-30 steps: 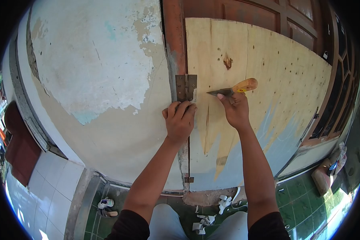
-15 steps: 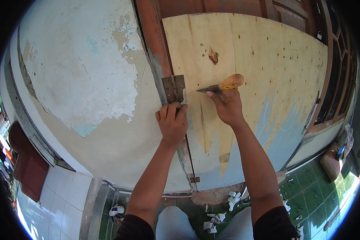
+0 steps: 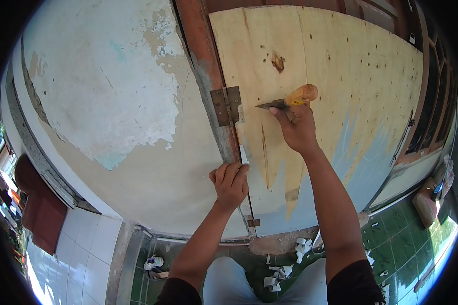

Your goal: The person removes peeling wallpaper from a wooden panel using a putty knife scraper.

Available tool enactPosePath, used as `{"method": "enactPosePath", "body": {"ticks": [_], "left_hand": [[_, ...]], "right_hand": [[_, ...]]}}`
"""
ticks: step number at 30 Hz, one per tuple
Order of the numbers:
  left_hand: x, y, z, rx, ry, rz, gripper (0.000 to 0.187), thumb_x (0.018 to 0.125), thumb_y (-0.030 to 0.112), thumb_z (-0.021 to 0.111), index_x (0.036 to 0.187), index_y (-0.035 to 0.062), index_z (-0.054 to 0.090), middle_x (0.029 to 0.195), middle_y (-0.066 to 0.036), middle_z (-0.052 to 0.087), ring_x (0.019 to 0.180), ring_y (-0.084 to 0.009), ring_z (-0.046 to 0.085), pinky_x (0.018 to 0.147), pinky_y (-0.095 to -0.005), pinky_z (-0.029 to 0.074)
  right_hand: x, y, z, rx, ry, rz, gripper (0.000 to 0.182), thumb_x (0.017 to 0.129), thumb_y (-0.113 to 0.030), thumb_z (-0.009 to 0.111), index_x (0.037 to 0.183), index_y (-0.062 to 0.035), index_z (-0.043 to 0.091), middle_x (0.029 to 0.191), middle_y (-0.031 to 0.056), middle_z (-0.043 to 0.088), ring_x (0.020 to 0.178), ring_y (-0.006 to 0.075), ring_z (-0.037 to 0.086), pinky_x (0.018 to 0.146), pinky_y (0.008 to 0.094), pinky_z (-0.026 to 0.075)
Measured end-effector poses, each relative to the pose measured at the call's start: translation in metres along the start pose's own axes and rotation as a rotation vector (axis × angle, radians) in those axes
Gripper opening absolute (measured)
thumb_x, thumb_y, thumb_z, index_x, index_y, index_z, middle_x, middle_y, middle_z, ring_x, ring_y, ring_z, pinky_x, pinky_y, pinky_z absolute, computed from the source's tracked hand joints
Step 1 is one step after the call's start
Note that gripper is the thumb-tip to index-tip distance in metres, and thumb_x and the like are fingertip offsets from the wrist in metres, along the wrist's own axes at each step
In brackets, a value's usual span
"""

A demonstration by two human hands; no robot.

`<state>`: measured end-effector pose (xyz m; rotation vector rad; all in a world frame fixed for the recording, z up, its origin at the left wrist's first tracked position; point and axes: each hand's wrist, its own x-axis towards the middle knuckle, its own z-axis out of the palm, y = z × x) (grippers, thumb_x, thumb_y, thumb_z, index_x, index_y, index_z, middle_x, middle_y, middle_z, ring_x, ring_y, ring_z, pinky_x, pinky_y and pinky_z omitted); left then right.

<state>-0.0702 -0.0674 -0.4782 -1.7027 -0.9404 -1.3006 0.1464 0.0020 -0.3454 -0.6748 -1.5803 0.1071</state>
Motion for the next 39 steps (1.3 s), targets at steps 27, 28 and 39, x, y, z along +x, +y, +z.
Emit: {"method": "enactPosePath", "body": {"ticks": [27,28,39], "left_hand": [[0.062,-0.036,0.02,-0.107,0.204,0.071,0.028,0.072,0.001,0.08,0.096,0.0114,0.073,0.108,-0.003,0.075,0.103,-0.0261,0.063,0.087,-0.039,0.045],[0.062,-0.037,0.02,-0.1,0.209,0.068,0.028,0.071,0.003,0.08,0.097,0.0115,0.074,0.109,-0.003,0.074,0.105,-0.0266,0.062,0.088,-0.0393,0.044],[0.062,-0.032,0.022,0.081,0.187,-0.005,0.031,0.071,0.019,0.083,0.101,0.0156,0.078,0.108,0.001,0.068,0.113,-0.0261,0.057,0.096,-0.0433,0.035]], "right_hand": [[-0.031,-0.011,0.039,-0.252,-0.024,-0.257,0.018,0.09,-0.013,0.081,0.086,-0.0052,0.065,0.073,0.0058,0.053,0.08,0.0269,0.056,0.117,0.0538,0.024],[-0.031,-0.01,0.038,-0.264,-0.029,-0.281,0.017,0.09,-0.013,0.081,0.086,-0.0052,0.065,0.073,0.0057,0.053,0.08,0.0268,0.055,0.117,0.0538,0.024],[-0.03,-0.005,0.033,-0.243,-0.073,-0.286,0.014,0.089,-0.013,0.081,0.09,-0.0068,0.068,0.075,0.0041,0.055,0.084,0.024,0.058,0.118,0.0543,0.022]]}}
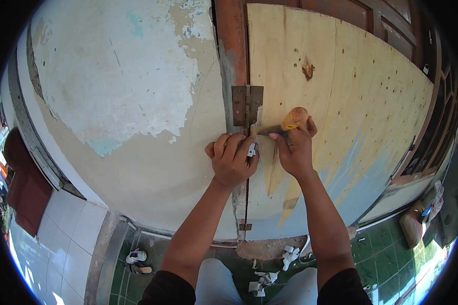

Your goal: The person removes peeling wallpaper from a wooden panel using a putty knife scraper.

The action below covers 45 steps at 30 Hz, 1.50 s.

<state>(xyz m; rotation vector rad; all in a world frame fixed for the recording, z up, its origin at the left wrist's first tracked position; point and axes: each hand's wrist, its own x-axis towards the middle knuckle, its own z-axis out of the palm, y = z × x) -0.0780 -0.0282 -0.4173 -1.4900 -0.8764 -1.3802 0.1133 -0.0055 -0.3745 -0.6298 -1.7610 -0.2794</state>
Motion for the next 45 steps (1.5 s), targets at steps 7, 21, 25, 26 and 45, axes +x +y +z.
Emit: {"method": "enactPosePath", "body": {"ticks": [7,21,25,26,45], "left_hand": [[0.003,0.003,-0.001,0.065,-0.06,0.011,0.03,0.077,0.024,0.085,0.106,0.0184,0.081,0.106,0.007,0.068,0.112,-0.0208,0.054,0.094,-0.0419,0.031],[-0.001,0.0,-0.002,-0.039,-0.13,0.044,0.031,0.072,0.006,0.079,0.1,0.0195,0.081,0.101,0.007,0.073,0.104,-0.0208,0.057,0.09,-0.0392,0.033],[-0.017,0.004,-0.004,-0.102,-0.121,0.01,0.025,0.076,0.005,0.08,0.098,0.0173,0.08,0.098,0.006,0.074,0.1,-0.0219,0.058,0.09,-0.0394,0.033],[-0.024,0.007,-0.004,-0.123,-0.123,-0.003,0.024,0.077,0.005,0.08,0.098,0.0168,0.08,0.098,0.005,0.074,0.099,-0.0221,0.058,0.089,-0.0395,0.033],[-0.145,0.08,-0.074,-0.251,-0.258,-0.376,0.025,0.075,-0.002,0.082,0.097,0.0108,0.079,0.094,-0.003,0.073,0.1,-0.028,0.057,0.089,-0.0409,0.044]], "right_hand": [[0.002,-0.005,-0.009,0.031,-0.012,0.036,0.015,0.091,-0.014,0.08,0.09,-0.0059,0.067,0.071,0.0047,0.055,0.083,0.0235,0.058,0.115,0.0502,0.026],[0.046,0.015,-0.036,0.225,0.104,0.245,0.019,0.094,-0.023,0.081,0.099,-0.0063,0.073,0.08,0.0039,0.065,0.08,0.0218,0.05,0.092,0.0374,0.037],[0.037,0.036,-0.035,0.334,0.054,0.296,0.022,0.093,-0.024,0.082,0.096,-0.0047,0.073,0.081,0.0073,0.065,0.086,0.0241,0.05,0.086,0.0383,0.043],[0.036,0.039,-0.034,0.368,0.04,0.313,0.023,0.093,-0.025,0.083,0.096,-0.0043,0.074,0.081,0.008,0.065,0.088,0.0246,0.05,0.085,0.0385,0.044],[0.034,0.031,-0.031,0.41,0.056,0.356,0.016,0.094,-0.02,0.081,0.1,-0.006,0.076,0.092,0.0063,0.074,0.102,0.0246,0.05,0.096,0.0383,0.042]]}}
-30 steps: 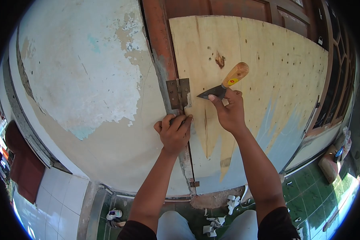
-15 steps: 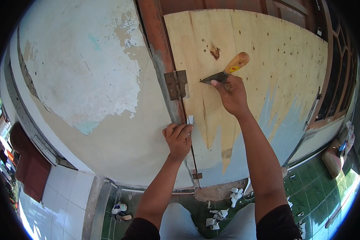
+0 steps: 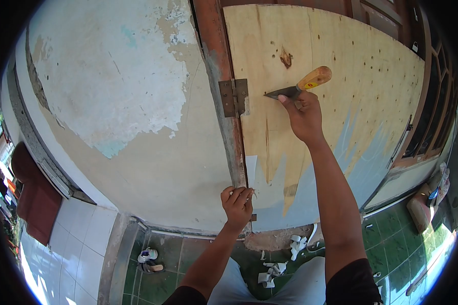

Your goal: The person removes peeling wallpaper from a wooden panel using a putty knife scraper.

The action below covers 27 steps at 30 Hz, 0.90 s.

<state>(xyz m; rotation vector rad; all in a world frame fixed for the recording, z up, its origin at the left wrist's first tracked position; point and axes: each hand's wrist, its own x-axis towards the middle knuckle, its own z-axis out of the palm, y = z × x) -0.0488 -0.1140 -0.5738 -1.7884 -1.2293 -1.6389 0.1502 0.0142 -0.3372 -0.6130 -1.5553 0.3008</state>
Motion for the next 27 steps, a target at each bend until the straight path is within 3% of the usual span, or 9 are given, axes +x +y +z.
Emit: {"method": "enactPosePath", "body": {"ticks": [10,22,26,27], "left_hand": [[-0.071,0.003,-0.01,0.049,-0.13,-0.082,0.018,0.082,0.004,0.078,0.097,0.0123,0.076,0.096,-0.002,0.074,0.101,-0.0278,0.059,0.092,-0.0428,0.042],[-0.124,0.009,-0.022,0.07,-0.251,-0.16,0.02,0.082,0.008,0.078,0.1,0.0145,0.077,0.102,0.0,0.074,0.105,-0.0258,0.059,0.089,-0.0428,0.041],[-0.167,0.01,-0.032,0.081,-0.431,-0.161,0.018,0.083,0.01,0.076,0.1,0.0146,0.075,0.106,0.001,0.073,0.11,-0.0268,0.058,0.092,-0.0442,0.042],[-0.176,0.012,-0.035,0.087,-0.429,-0.171,0.017,0.083,0.011,0.076,0.099,0.0145,0.075,0.107,0.001,0.073,0.111,-0.027,0.058,0.093,-0.0448,0.043]], "right_hand": [[-0.001,0.0,-0.003,0.006,-0.024,0.004,0.018,0.094,-0.021,0.082,0.105,-0.0074,0.078,0.097,0.0059,0.075,0.107,0.0244,0.05,0.098,0.0383,0.043],[-0.003,-0.007,-0.005,-0.069,-0.012,0.058,0.02,0.095,-0.025,0.081,0.106,-0.0083,0.079,0.101,0.0056,0.076,0.111,0.0249,0.05,0.1,0.0396,0.043],[-0.002,0.002,-0.004,-0.052,0.004,0.048,0.02,0.095,-0.025,0.081,0.105,-0.0082,0.079,0.102,0.0054,0.077,0.112,0.0246,0.051,0.1,0.0399,0.043],[-0.003,-0.002,-0.003,-0.077,0.001,0.018,0.02,0.096,-0.022,0.08,0.105,-0.0045,0.078,0.1,0.0055,0.077,0.105,0.02,0.054,0.096,0.0361,0.045]]}}
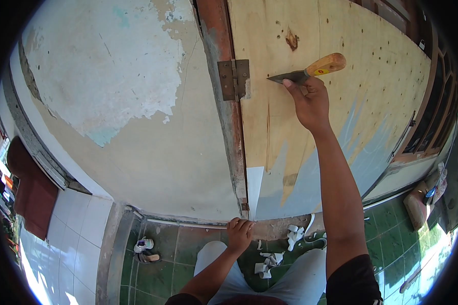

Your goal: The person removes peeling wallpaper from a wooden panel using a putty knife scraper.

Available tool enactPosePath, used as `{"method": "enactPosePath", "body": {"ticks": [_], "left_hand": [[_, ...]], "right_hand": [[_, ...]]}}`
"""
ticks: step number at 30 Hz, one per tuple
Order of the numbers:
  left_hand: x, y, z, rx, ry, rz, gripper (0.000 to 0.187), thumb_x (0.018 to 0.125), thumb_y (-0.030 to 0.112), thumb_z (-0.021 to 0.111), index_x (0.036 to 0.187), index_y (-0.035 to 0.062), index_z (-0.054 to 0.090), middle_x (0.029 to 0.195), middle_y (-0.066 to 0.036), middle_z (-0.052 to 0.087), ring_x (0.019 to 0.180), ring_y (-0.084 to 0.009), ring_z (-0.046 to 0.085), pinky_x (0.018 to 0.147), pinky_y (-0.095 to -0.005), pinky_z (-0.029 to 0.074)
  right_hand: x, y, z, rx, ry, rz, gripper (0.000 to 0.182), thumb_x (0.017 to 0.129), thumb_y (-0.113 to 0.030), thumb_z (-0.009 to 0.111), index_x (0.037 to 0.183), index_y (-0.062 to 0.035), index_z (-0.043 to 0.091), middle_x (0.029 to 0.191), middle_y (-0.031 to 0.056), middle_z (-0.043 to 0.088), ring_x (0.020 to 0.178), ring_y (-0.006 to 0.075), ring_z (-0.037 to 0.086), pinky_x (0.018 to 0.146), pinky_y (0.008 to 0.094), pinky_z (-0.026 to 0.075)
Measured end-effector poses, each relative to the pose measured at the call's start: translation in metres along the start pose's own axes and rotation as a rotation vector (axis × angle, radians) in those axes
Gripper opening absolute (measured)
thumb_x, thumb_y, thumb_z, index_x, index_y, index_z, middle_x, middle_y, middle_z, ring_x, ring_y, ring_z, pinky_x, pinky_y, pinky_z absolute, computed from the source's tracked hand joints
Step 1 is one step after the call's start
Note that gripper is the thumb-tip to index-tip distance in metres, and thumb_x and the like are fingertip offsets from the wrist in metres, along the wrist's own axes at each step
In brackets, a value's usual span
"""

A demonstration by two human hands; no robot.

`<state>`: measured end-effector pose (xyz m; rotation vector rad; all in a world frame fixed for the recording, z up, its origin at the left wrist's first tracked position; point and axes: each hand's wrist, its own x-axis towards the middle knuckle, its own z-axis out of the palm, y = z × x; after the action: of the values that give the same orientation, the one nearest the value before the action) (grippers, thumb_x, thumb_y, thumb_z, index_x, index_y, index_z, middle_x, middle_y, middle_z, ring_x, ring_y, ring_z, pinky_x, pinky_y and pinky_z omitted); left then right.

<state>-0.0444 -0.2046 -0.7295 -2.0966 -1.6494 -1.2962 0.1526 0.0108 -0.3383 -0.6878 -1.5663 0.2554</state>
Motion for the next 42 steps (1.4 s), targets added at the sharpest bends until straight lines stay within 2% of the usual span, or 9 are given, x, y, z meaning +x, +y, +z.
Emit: {"method": "enactPosePath", "body": {"ticks": [2,5,10,12,17,26,31,37,42], "left_hand": [[-0.011,-0.004,0.008,0.001,-0.017,-0.005,0.016,0.083,0.011,0.076,0.098,0.0145,0.074,0.107,0.001,0.072,0.112,-0.0271,0.058,0.095,-0.0457,0.043],[-0.02,0.008,0.008,0.0,-0.102,-0.01,0.015,0.082,0.012,0.076,0.097,0.0144,0.074,0.104,0.0,0.071,0.114,-0.0269,0.059,0.097,-0.0465,0.044],[-0.048,0.015,0.022,0.019,-0.309,0.011,0.01,0.085,0.014,0.072,0.094,0.0129,0.076,0.098,-0.003,0.069,0.116,-0.0268,0.059,0.097,-0.0465,0.046],[-0.084,0.013,0.025,0.154,-0.688,0.179,0.01,0.087,0.014,0.067,0.089,0.0118,0.077,0.095,-0.007,0.07,0.117,-0.0258,0.059,0.096,-0.0459,0.047],[-0.173,0.023,0.049,0.034,-1.357,0.038,0.019,0.088,0.019,0.071,0.101,0.008,0.078,0.097,-0.012,0.072,0.103,-0.0345,0.067,0.089,-0.0479,0.053],[0.049,0.003,0.055,-0.178,0.089,-0.467,0.053,0.093,0.04,0.077,0.123,-0.004,0.071,0.112,-0.024,0.072,0.103,-0.0414,0.069,0.092,-0.0507,0.054],[0.144,-0.003,0.027,-0.419,-0.17,-0.869,0.052,0.091,0.048,0.08,0.102,-0.0026,0.076,0.104,-0.023,0.073,0.1,-0.0374,0.07,0.086,-0.0467,0.054],[0.114,-0.012,0.057,-0.355,0.28,-0.609,0.045,0.089,0.044,0.083,0.095,-0.0005,0.075,0.087,-0.017,0.071,0.083,-0.0324,0.068,0.077,-0.0424,0.052],[0.131,-0.006,0.052,-0.426,0.177,-0.523,0.043,0.088,0.039,0.085,0.091,-0.0023,0.074,0.087,-0.018,0.07,0.081,-0.033,0.065,0.074,-0.0436,0.051]], "right_hand": [[0.0,-0.008,-0.002,-0.055,0.004,-0.058,0.02,0.099,-0.017,0.077,0.104,0.0028,0.075,0.098,0.0057,0.076,0.092,0.0108,0.062,0.087,0.0284,0.047],[0.001,-0.005,0.0,0.049,0.01,-0.046,0.022,0.095,-0.025,0.081,0.1,-0.0035,0.077,0.093,0.0092,0.076,0.097,0.0246,0.057,0.094,0.0383,0.046],[0.002,-0.007,-0.001,0.016,0.007,-0.034,0.024,0.095,-0.024,0.08,0.098,-0.0007,0.076,0.09,0.012,0.075,0.091,0.0253,0.059,0.09,0.0378,0.046],[0.002,-0.006,0.0,0.034,0.016,-0.053,0.024,0.095,-0.024,0.08,0.099,-0.0009,0.076,0.09,0.012,0.075,0.091,0.0254,0.059,0.09,0.0379,0.046],[0.001,-0.002,0.002,-0.004,0.038,-0.085,0.022,0.096,-0.025,0.079,0.102,-0.0037,0.076,0.09,0.01,0.076,0.092,0.0256,0.06,0.093,0.0387,0.046],[0.001,-0.017,-0.001,0.119,-0.038,-0.089,0.019,0.098,-0.017,0.077,0.1,0.0013,0.074,0.086,0.0088,0.077,0.081,0.0136,0.063,0.081,0.032,0.049],[0.001,-0.015,0.0,0.124,-0.016,-0.134,0.018,0.098,-0.014,0.077,0.098,0.0038,0.073,0.082,0.0089,0.076,0.074,0.0114,0.061,0.074,0.0294,0.048],[0.001,-0.007,0.0,0.088,0.002,-0.112,0.02,0.097,-0.017,0.078,0.098,0.0019,0.074,0.086,0.0096,0.075,0.078,0.014,0.062,0.078,0.0322,0.049],[-0.007,-0.009,-0.006,0.004,-0.067,-0.054,0.018,0.095,-0.018,0.08,0.099,-0.0012,0.075,0.088,0.0092,0.073,0.088,0.0218,0.06,0.085,0.0375,0.047]]}}
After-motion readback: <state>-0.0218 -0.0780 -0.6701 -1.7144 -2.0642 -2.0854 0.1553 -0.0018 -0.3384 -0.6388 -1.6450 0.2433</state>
